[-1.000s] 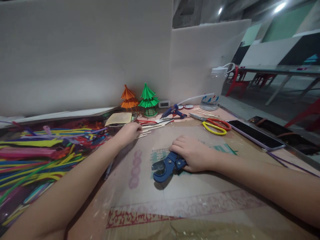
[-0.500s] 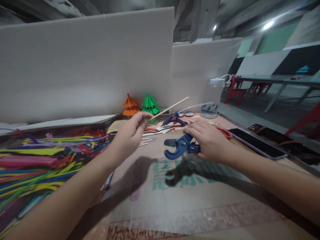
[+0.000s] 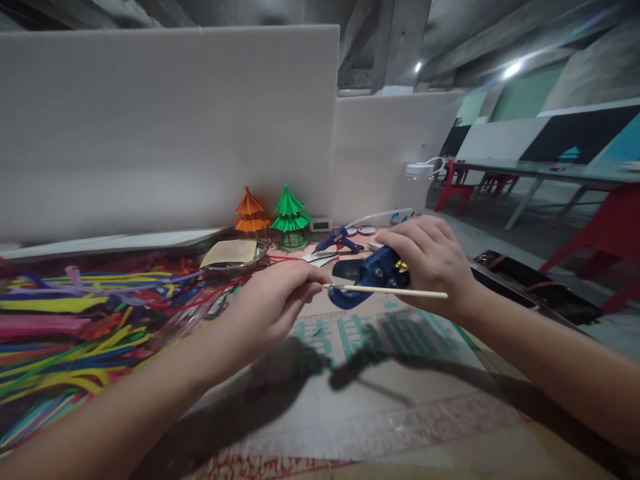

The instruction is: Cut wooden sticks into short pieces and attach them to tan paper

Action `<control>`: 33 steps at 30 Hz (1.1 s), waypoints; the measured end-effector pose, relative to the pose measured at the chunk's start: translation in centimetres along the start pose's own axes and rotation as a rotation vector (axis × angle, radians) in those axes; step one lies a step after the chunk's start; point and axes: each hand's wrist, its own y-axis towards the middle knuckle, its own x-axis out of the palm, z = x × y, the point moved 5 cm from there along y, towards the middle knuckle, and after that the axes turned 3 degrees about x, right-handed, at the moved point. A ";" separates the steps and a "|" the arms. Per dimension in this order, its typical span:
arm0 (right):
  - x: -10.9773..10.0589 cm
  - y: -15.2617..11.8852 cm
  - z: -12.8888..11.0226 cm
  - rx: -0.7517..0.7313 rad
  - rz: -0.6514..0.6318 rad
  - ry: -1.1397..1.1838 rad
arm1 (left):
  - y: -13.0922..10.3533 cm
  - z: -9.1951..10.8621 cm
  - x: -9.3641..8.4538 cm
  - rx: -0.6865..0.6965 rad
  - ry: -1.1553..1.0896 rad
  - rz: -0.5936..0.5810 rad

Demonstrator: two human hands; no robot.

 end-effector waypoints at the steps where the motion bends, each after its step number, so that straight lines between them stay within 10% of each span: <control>1: -0.3 0.0 -0.2 -0.011 0.009 -0.008 | 0.0 0.4 0.0 0.019 -0.005 -0.011; 33: -3.0 -0.8 0.0 -0.051 0.152 0.009 | -0.3 3.1 0.0 0.199 -0.109 -0.170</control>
